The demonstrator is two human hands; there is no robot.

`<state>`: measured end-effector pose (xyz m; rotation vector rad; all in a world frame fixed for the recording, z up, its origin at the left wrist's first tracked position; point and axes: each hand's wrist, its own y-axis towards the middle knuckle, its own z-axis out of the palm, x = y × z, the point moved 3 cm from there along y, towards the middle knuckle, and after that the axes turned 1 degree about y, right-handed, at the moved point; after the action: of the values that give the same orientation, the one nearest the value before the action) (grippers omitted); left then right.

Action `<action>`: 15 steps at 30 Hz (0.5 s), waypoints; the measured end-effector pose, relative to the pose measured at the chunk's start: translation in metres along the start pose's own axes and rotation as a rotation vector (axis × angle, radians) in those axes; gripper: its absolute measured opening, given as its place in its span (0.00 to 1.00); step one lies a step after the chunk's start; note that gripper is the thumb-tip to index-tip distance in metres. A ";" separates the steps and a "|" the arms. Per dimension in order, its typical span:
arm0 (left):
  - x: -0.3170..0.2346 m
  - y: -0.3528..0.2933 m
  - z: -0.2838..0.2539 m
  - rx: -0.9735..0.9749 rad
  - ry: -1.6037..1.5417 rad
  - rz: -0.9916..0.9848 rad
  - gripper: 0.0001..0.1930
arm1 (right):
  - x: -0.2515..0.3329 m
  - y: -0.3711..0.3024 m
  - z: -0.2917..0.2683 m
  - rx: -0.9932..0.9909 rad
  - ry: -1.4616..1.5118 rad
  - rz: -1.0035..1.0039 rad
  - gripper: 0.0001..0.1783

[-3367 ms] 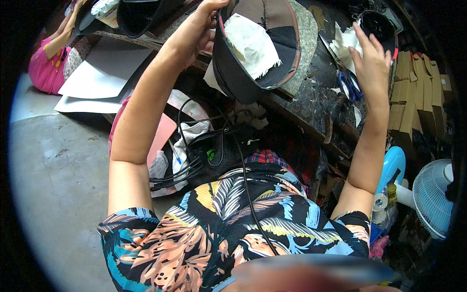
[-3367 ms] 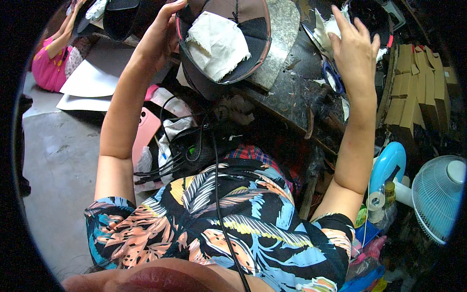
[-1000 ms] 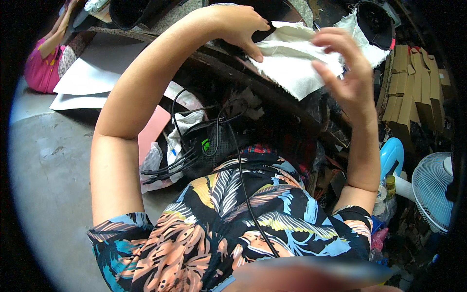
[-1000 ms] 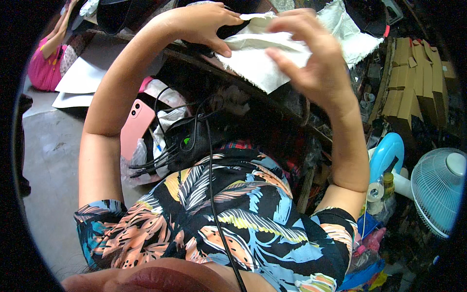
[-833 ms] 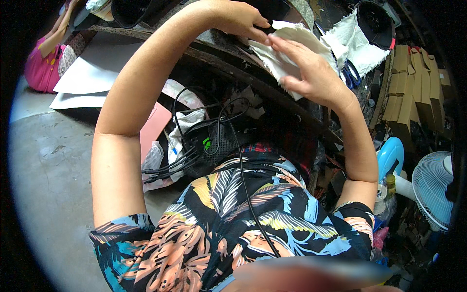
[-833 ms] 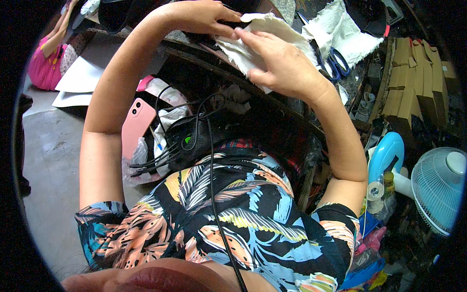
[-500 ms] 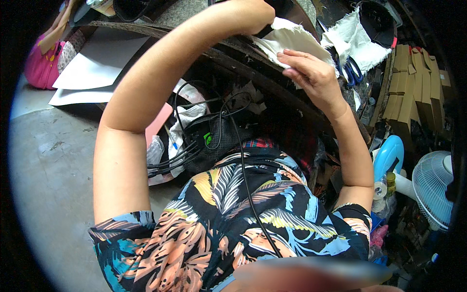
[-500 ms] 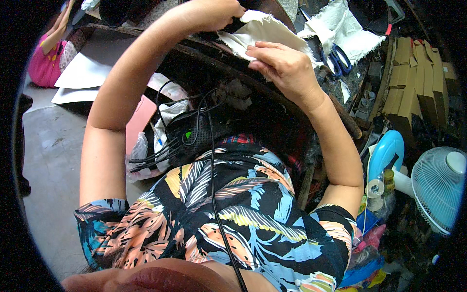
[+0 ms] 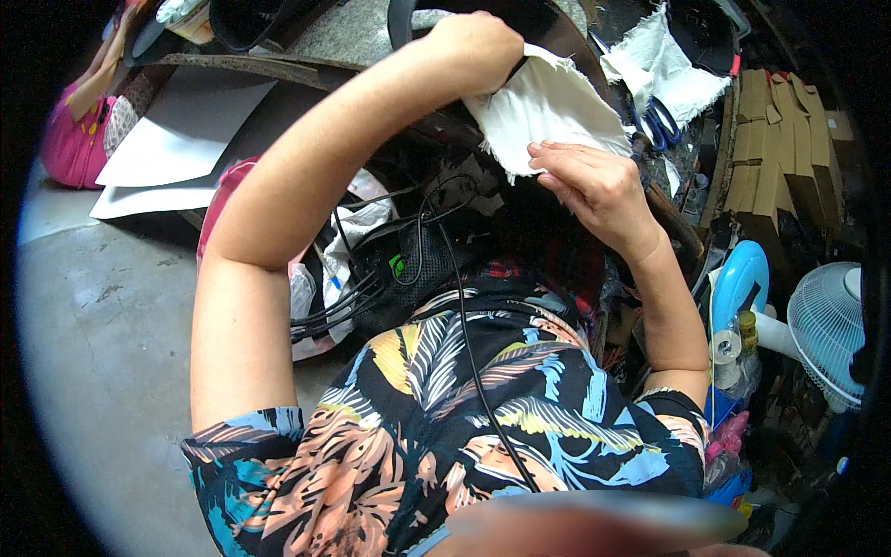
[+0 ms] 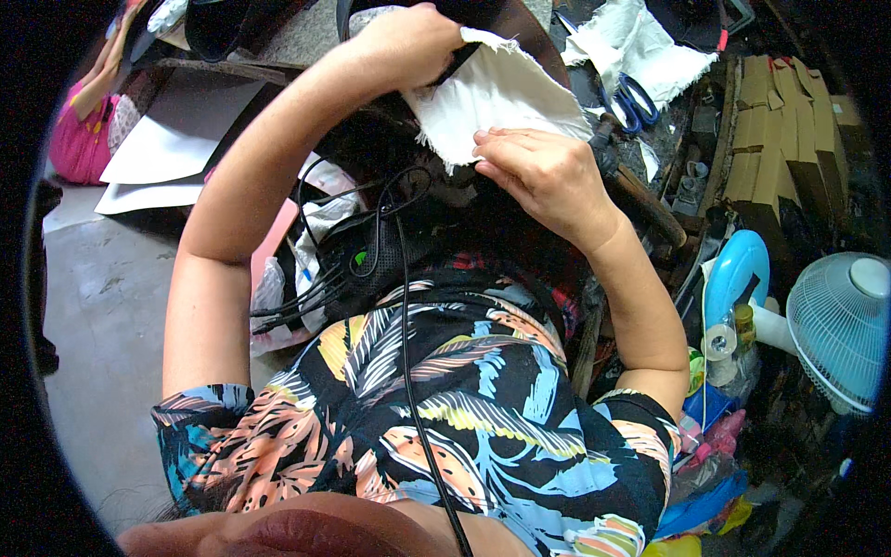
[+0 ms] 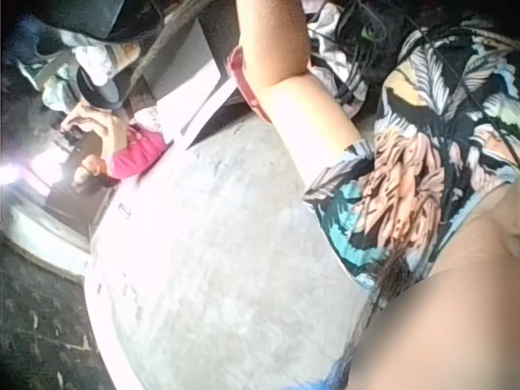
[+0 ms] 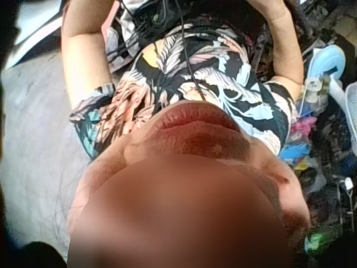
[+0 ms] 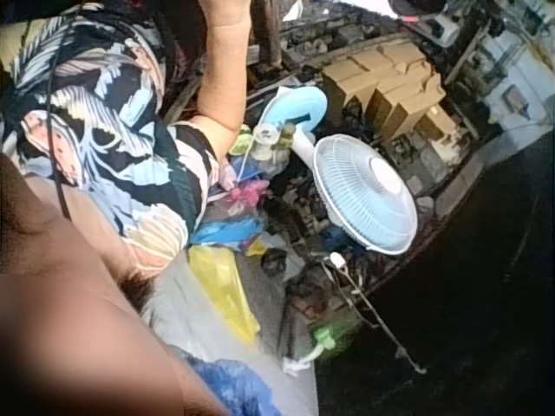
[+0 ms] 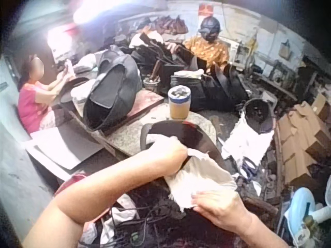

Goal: The person places a white fabric insert into a black shoe, trims the excess with scissors, and repeats the process for a second shoe. The person handles the shoes and fabric by hand and uses scissors to cut the fabric flush with the shoe edges.

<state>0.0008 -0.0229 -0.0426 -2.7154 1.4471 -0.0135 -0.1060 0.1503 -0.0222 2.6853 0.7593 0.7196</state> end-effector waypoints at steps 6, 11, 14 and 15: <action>-0.017 -0.021 0.009 -0.141 0.125 0.035 0.33 | -0.013 0.023 -0.020 -0.095 0.205 0.197 0.11; -0.004 -0.027 0.008 -0.108 0.079 0.089 0.50 | -0.055 0.051 0.001 -0.111 -0.542 0.120 0.13; 0.023 -0.033 0.003 -0.088 0.093 0.158 0.53 | -0.073 0.039 0.011 -0.090 -0.529 0.229 0.15; 0.029 -0.034 0.002 -0.120 0.032 0.209 0.52 | -0.071 0.035 0.013 -0.154 -0.535 0.157 0.15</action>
<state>0.0448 -0.0281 -0.0429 -2.6494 1.7893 0.0425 -0.1369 0.0805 -0.0483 2.6254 0.3435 0.0637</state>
